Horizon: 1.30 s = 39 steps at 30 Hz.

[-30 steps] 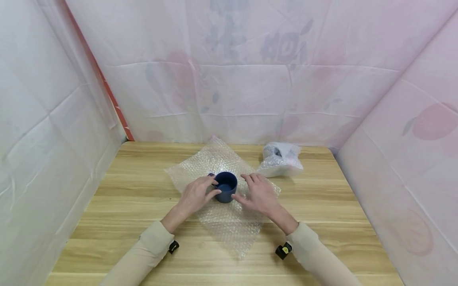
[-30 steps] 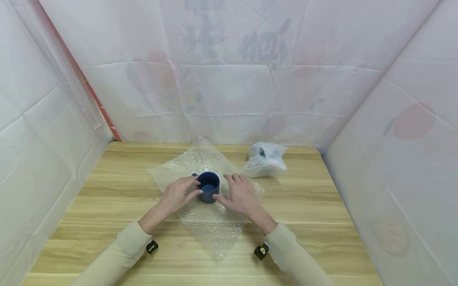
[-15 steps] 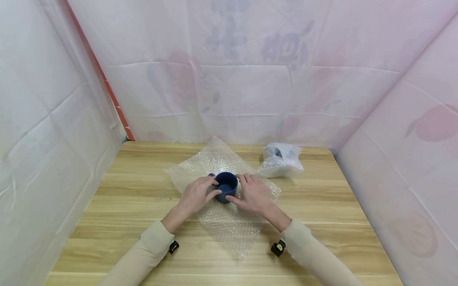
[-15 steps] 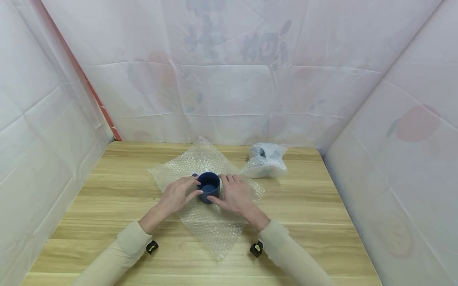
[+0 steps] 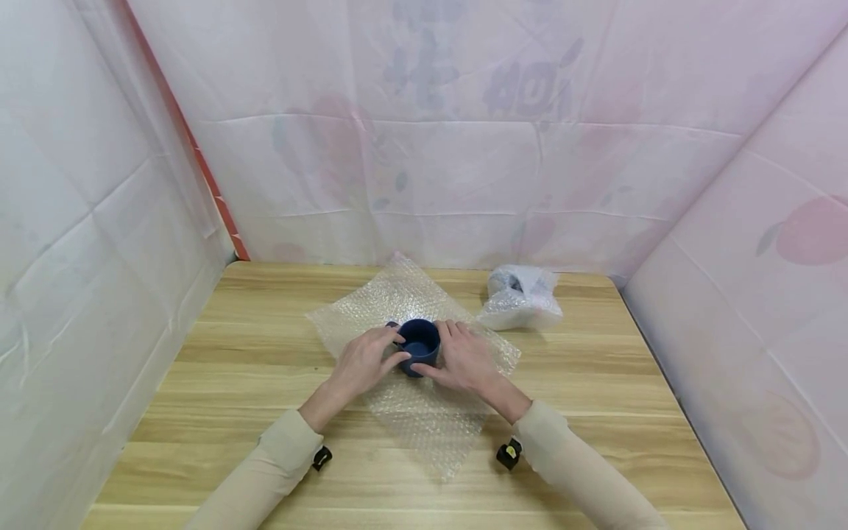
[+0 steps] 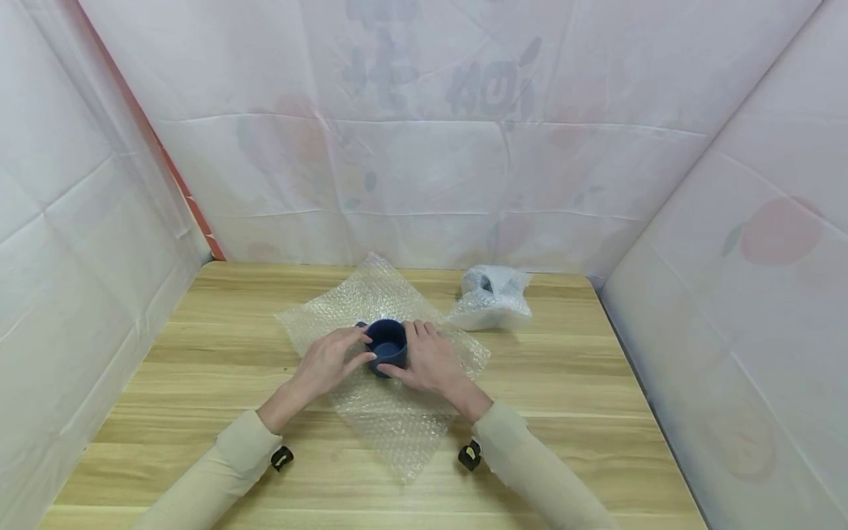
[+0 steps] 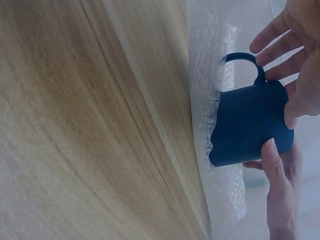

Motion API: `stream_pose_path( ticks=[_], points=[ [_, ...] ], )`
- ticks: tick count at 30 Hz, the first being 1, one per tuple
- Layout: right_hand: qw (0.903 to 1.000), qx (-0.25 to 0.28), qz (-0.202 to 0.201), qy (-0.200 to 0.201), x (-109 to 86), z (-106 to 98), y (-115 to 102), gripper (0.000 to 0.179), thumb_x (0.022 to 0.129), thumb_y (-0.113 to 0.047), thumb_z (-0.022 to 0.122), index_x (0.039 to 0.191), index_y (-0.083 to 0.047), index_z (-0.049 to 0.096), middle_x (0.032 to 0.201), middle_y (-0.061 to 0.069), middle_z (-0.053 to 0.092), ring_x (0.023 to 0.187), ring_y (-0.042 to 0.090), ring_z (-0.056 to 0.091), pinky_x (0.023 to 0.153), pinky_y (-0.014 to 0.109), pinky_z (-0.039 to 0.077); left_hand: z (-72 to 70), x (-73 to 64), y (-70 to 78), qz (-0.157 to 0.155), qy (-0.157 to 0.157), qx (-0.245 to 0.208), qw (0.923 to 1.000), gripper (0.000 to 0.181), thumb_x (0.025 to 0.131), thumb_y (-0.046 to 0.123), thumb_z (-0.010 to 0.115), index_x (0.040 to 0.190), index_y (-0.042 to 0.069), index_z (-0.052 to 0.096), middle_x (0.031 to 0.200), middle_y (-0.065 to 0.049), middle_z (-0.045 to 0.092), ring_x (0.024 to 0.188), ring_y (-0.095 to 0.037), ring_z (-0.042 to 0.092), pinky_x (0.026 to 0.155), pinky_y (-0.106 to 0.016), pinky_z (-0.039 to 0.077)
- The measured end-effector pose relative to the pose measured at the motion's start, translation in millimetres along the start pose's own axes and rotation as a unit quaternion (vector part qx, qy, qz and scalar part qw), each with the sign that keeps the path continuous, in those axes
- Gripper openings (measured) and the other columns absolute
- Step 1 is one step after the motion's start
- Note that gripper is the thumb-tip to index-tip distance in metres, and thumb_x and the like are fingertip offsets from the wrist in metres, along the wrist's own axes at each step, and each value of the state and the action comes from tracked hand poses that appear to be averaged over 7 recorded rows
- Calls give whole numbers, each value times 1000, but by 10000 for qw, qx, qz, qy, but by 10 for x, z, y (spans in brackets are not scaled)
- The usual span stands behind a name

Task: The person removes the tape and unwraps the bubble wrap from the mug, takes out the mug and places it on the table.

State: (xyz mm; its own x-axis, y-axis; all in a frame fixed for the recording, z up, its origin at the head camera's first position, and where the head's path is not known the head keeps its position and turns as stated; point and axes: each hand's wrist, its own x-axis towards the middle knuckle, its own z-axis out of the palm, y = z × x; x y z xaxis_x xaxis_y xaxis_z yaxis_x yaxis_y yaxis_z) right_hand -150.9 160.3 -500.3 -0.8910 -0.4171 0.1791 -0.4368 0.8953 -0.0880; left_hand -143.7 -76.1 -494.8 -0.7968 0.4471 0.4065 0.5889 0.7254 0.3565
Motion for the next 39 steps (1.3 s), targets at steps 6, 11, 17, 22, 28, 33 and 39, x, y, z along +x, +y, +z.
stream_pose_path(
  ticks=[6, 11, 17, 22, 28, 33, 39],
  points=[
    [9999, -67, -117, 4, 37, 8, -3, 102, 85, -85, 61, 142, -1, 53, 128, 17, 69, 116, 33, 69, 91, 48, 64, -5, -4, -3, -32, 9, -3, 10000, 30, 95, 38, 77, 112, 14, 75, 127, -10, 77, 120, -29, 73, 95, -42, 65],
    [9999, -122, -117, -31, 66, 9, -16, 103, 84, -86, 61, 142, -1, 53, 125, 17, 69, 113, 33, 69, 86, 46, 65, -14, -5, 1, -51, -2, -29, 10000, 29, 95, 38, 77, 111, 14, 75, 126, -11, 78, 119, -29, 74, 95, -43, 65],
    [9999, -32, -61, -97, 92, -7, -41, 104, 84, -85, 62, 145, -2, 50, 127, 17, 69, 114, 32, 69, 87, 45, 65, -14, 5, 4, -29, -13, -29, 10000, 29, 95, 37, 78, 111, 13, 75, 122, -9, 79, 116, -28, 75, 93, -42, 65],
    [9999, -41, -168, 7, 112, -30, -54, 103, 84, -85, 62, 145, -2, 51, 127, 16, 69, 114, 31, 69, 88, 43, 65, -12, 14, 6, -35, -21, -87, 10000, 29, 95, 37, 78, 111, 13, 75, 119, -8, 79, 115, -27, 75, 91, -41, 66],
    [9995, -146, -277, 16, 135, -67, -82, 106, 85, -86, 59, 147, -1, 50, 127, 16, 70, 113, 30, 70, 87, 43, 65, -18, 16, 12, -54, -48, -130, 9999, 30, 95, 37, 78, 111, 12, 75, 118, -7, 80, 114, -27, 75, 90, -41, 66],
    [9994, -209, -283, 36, 148, -47, -85, 105, 84, -86, 60, 145, -2, 51, 124, 15, 70, 110, 29, 70, 86, 43, 65, -18, 9, 23, -53, 11, -154, 9999, 29, 94, 36, 78, 111, 13, 75, 117, -6, 80, 114, -27, 75, 89, -41, 66],
    [9995, -166, -272, 76, 146, -39, -84, 105, 83, -85, 62, 145, -2, 51, 123, 15, 70, 110, 29, 70, 85, 43, 65, -33, 26, 24, -47, -78, -164, 9998, 28, 94, 36, 79, 110, 12, 76, 115, -8, 80, 110, -26, 76, 88, -40, 66]
  ],
)
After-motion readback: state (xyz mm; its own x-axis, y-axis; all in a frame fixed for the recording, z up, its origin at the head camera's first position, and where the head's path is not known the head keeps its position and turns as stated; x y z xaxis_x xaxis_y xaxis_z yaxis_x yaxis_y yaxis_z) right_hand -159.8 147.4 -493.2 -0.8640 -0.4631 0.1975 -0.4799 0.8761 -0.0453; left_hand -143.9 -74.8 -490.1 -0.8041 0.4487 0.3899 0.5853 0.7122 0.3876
